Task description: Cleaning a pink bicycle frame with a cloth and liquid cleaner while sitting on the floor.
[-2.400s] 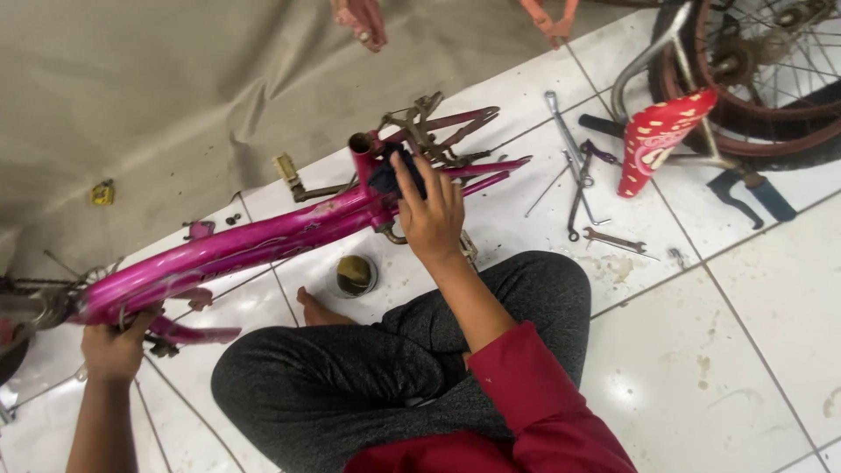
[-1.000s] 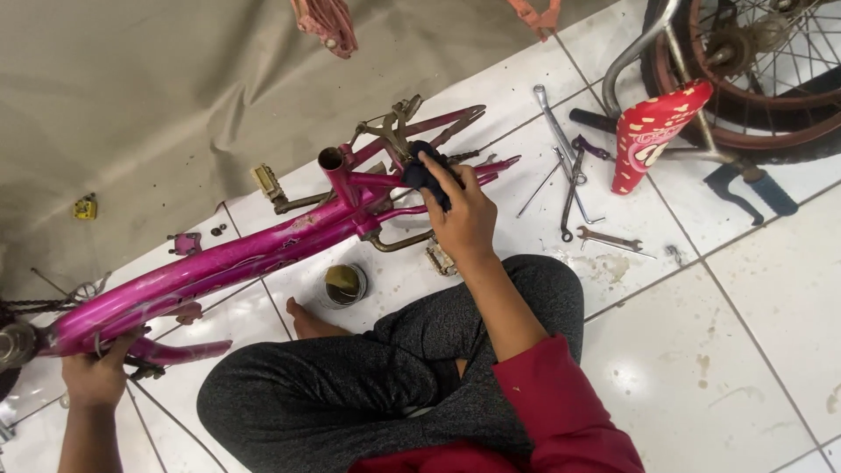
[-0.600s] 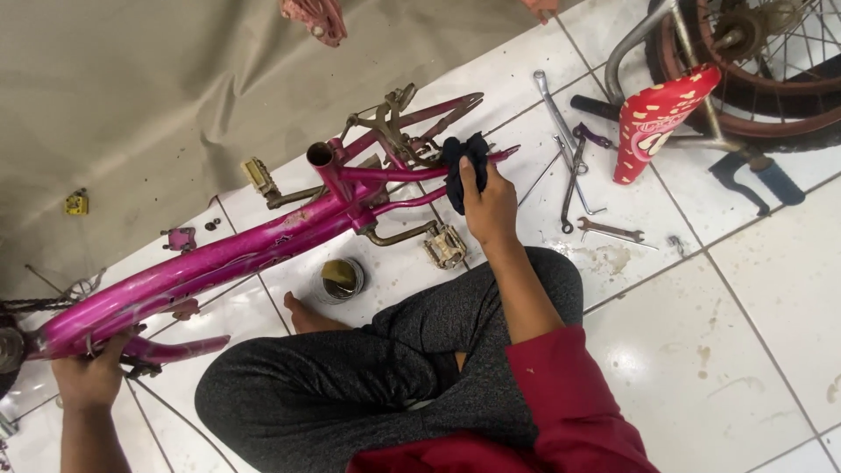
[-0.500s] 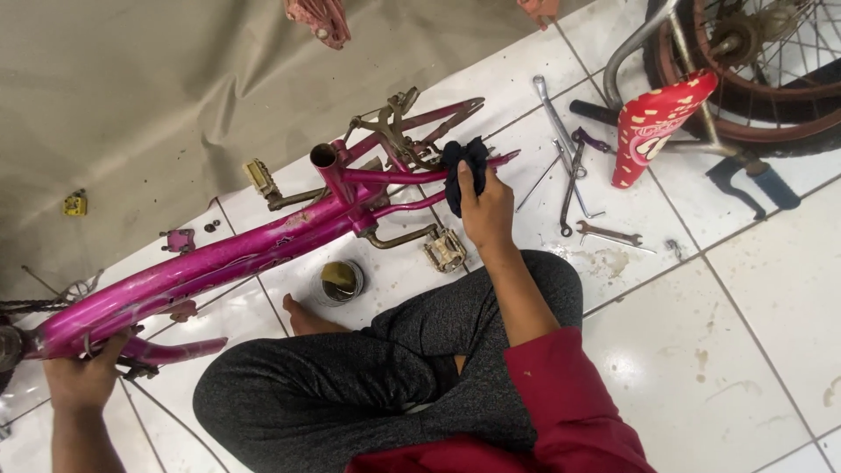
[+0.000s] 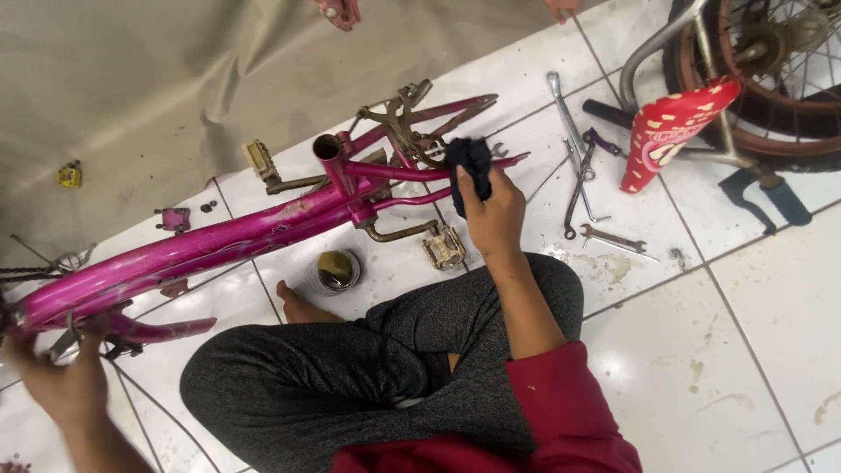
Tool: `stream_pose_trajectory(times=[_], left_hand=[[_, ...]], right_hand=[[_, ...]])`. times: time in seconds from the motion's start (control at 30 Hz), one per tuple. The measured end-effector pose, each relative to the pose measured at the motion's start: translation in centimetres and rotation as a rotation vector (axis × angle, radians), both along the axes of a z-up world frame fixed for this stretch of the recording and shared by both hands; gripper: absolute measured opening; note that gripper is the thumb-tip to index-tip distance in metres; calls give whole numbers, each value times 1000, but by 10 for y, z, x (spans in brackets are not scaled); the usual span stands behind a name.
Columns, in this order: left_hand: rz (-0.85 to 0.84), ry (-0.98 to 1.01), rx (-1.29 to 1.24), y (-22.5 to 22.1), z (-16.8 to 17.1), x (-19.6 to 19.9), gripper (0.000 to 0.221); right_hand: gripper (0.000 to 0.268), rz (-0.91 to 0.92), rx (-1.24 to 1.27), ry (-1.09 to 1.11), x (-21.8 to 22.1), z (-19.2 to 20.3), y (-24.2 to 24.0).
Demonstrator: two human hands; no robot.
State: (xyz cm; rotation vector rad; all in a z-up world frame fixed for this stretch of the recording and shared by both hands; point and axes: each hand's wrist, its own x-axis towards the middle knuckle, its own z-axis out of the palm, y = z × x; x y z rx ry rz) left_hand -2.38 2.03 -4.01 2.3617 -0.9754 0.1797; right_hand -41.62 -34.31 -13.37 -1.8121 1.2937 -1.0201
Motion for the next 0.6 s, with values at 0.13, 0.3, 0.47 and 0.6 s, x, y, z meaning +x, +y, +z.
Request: stream_pose_trajectory(times=[0.13,0.3,0.47,0.6], left_hand=[[185,-34,-219,-1,-36,-32,57],[-31,-687,-140,-78,-9,-89,97],[-291,-470,131,-154,-38,-95,37],[-149,-759,168,-169,-57,-109,21]], right_hand=[[26,80,-36,-110,19,10,3],[37,132,-155,-100,36,29,10],[41,87,-235,7,23,-1,9],[21,-98,-42,54,3,-23,5]])
